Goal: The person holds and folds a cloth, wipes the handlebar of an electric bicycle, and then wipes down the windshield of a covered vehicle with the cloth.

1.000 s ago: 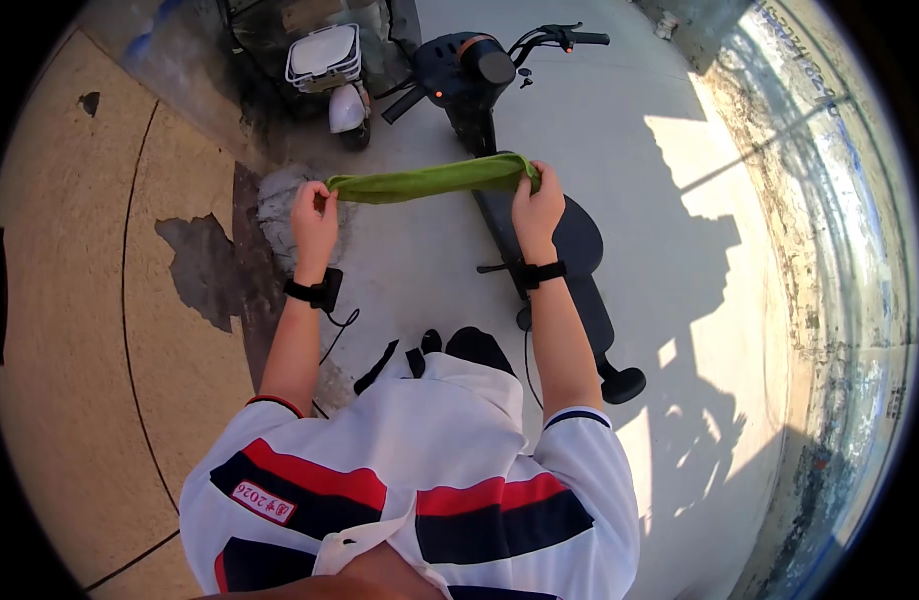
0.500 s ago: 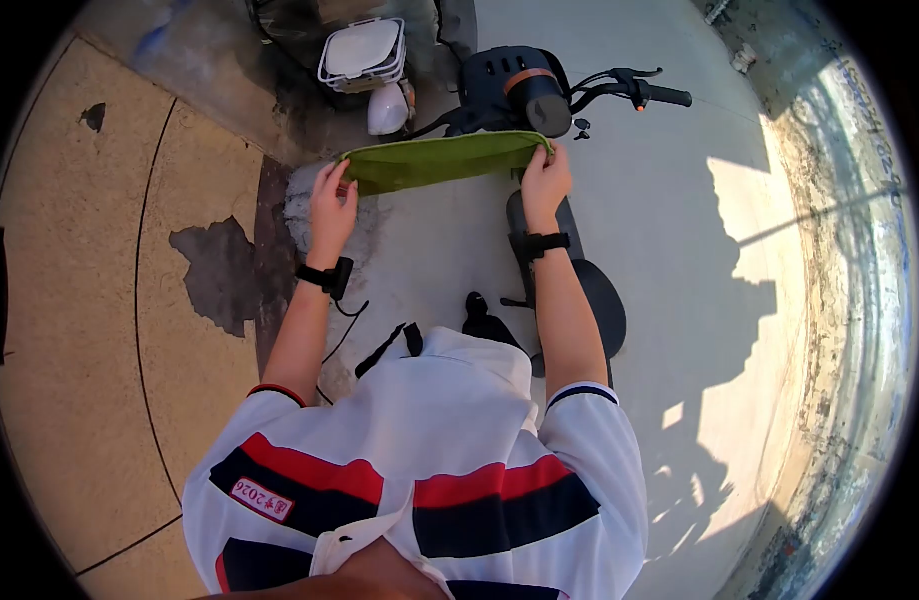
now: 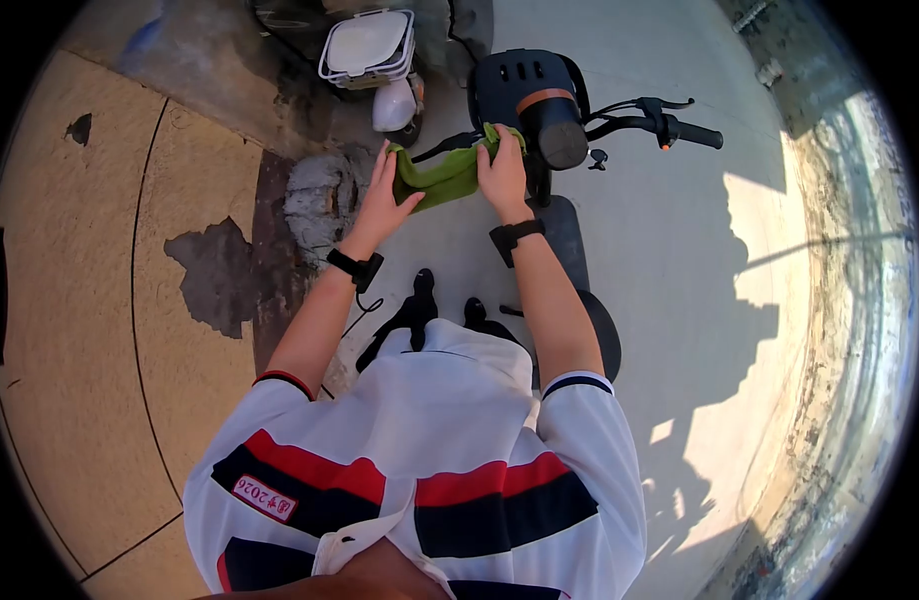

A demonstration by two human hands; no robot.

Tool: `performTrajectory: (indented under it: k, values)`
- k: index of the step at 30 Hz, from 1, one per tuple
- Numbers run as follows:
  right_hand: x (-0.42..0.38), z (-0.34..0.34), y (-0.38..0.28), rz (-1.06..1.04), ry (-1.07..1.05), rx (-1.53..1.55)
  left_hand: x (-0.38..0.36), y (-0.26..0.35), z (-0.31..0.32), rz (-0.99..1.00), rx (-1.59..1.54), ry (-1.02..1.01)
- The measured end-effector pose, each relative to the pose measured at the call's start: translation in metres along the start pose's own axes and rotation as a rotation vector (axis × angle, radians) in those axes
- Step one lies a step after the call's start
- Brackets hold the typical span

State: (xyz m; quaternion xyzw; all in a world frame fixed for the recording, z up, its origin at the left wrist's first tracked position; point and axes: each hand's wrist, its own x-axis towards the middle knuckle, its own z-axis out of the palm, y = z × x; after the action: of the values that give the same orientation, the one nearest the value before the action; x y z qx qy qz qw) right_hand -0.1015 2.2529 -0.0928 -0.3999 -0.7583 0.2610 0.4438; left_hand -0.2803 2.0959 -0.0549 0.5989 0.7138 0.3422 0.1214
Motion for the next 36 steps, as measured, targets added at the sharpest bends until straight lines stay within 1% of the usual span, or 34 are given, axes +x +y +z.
performTrajectory:
  k: [1,4,7,10,13,16,19,22,25,28,31,34,36]
  values:
    - [0.001,0.006,0.004,-0.016,0.006,-0.048,0.005,0.0,0.006,0.037,0.04,-0.019]
    - [0.003,0.012,0.014,-0.095,0.004,-0.183,0.006,0.004,0.021,0.012,-0.047,-0.14]
    - [0.008,0.016,0.017,-0.05,0.011,-0.165,0.008,0.002,0.031,0.057,0.141,-0.192]
    - [0.01,0.017,0.02,-0.082,0.03,-0.115,0.012,-0.004,0.035,0.058,0.08,-0.153]
    - [0.012,0.016,0.022,-0.077,0.009,-0.052,0.016,-0.001,0.035,-0.028,0.059,-0.194]
    - [0.015,0.016,0.024,-0.075,0.021,0.006,0.019,0.004,0.033,-0.037,0.133,-0.202]
    - [0.019,0.02,0.022,-0.063,0.059,0.028,0.021,0.009,0.03,-0.052,0.221,-0.296]
    - [0.022,0.022,0.012,-0.129,0.098,-0.048,0.019,0.01,0.031,-0.009,0.237,-0.247]
    - [0.02,0.024,0.007,-0.152,0.129,0.0,0.017,0.013,0.034,-0.044,0.287,-0.271]
    - [0.019,0.018,0.002,-0.165,0.05,0.043,0.015,0.013,0.035,-0.05,0.266,-0.272]
    - [0.014,0.011,-0.002,-0.226,-0.019,0.117,0.015,0.009,0.039,-0.037,0.246,-0.257]
    - [0.005,0.005,0.0,-0.289,-0.099,0.073,0.014,0.007,0.041,-0.04,0.238,-0.264]
    - [0.0,-0.002,-0.002,-0.271,-0.122,0.077,0.014,0.007,0.042,-0.031,0.23,-0.262]
